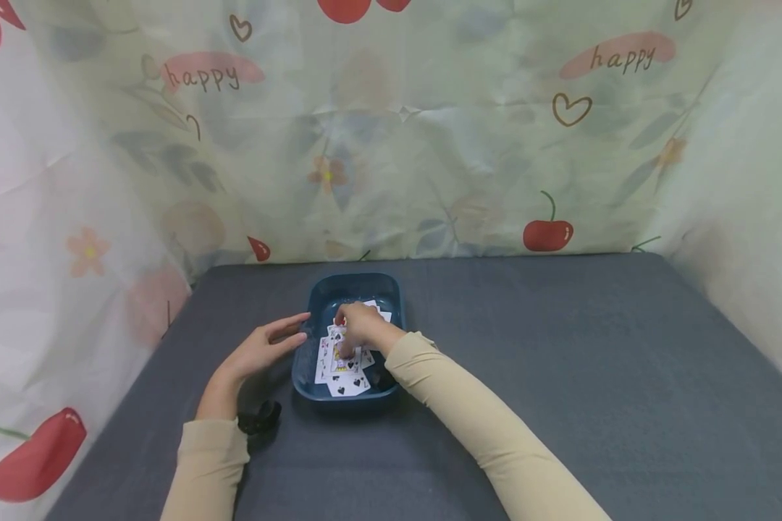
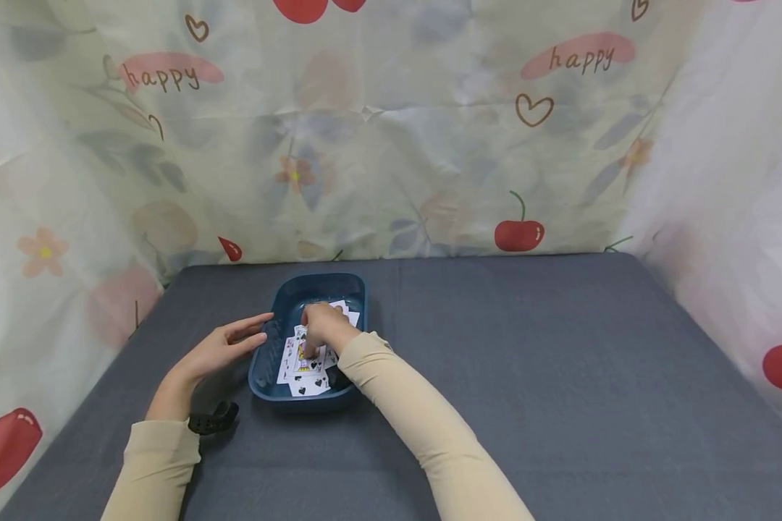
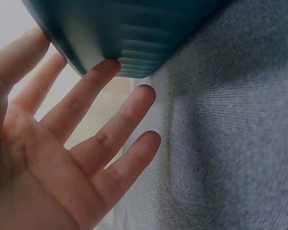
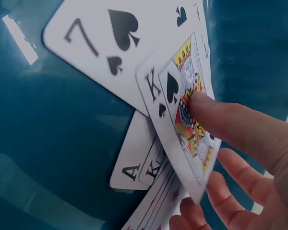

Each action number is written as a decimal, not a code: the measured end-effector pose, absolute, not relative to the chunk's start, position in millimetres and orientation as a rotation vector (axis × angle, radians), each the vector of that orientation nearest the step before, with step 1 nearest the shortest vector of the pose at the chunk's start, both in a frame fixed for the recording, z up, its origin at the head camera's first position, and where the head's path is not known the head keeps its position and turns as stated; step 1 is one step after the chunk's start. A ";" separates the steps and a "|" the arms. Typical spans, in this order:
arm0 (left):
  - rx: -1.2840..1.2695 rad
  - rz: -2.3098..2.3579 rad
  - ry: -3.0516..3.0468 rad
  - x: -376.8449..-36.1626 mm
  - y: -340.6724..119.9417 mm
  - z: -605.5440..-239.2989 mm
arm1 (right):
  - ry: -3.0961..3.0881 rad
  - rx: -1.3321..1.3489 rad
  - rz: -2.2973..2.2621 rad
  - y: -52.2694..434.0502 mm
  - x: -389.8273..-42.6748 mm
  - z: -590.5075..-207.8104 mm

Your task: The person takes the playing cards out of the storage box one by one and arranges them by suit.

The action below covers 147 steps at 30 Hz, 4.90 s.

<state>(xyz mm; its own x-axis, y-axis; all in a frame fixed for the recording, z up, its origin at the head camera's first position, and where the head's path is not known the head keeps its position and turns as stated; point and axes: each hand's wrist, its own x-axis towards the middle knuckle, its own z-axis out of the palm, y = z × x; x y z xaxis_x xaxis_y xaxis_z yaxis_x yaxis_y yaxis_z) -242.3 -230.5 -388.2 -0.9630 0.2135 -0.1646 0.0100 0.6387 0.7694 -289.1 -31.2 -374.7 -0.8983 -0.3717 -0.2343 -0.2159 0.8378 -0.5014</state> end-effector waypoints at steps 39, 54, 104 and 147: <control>0.163 1.369 2.574 -237.1 -226.1 -391.0 | 2.555 -0.448 -1.566 109.0 -303.7 -318.7; 0.151 1.380 2.570 -237.8 -228.0 -391.6 | 2.573 -0.105 -1.539 157.1 -335.3 -373.2; 0.133 1.446 2.520 -239.6 -229.9 -395.9 | 2.556 -0.774 -1.336 14.0 -300.8 -323.9; 0.110 1.424 2.524 -236.9 -228.3 -391.3 | 2.768 -0.194 -0.804 -19.6 -315.6 -375.8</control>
<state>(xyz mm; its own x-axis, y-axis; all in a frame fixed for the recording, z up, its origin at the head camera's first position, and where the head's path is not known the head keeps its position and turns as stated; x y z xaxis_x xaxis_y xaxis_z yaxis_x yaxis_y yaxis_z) -236.9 -228.3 -391.3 -0.9681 0.1823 -0.1717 -0.0526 0.5222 0.8512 -315.6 -19.6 -375.8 -0.9593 -0.1965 -0.2026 -0.0574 0.8387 -0.5415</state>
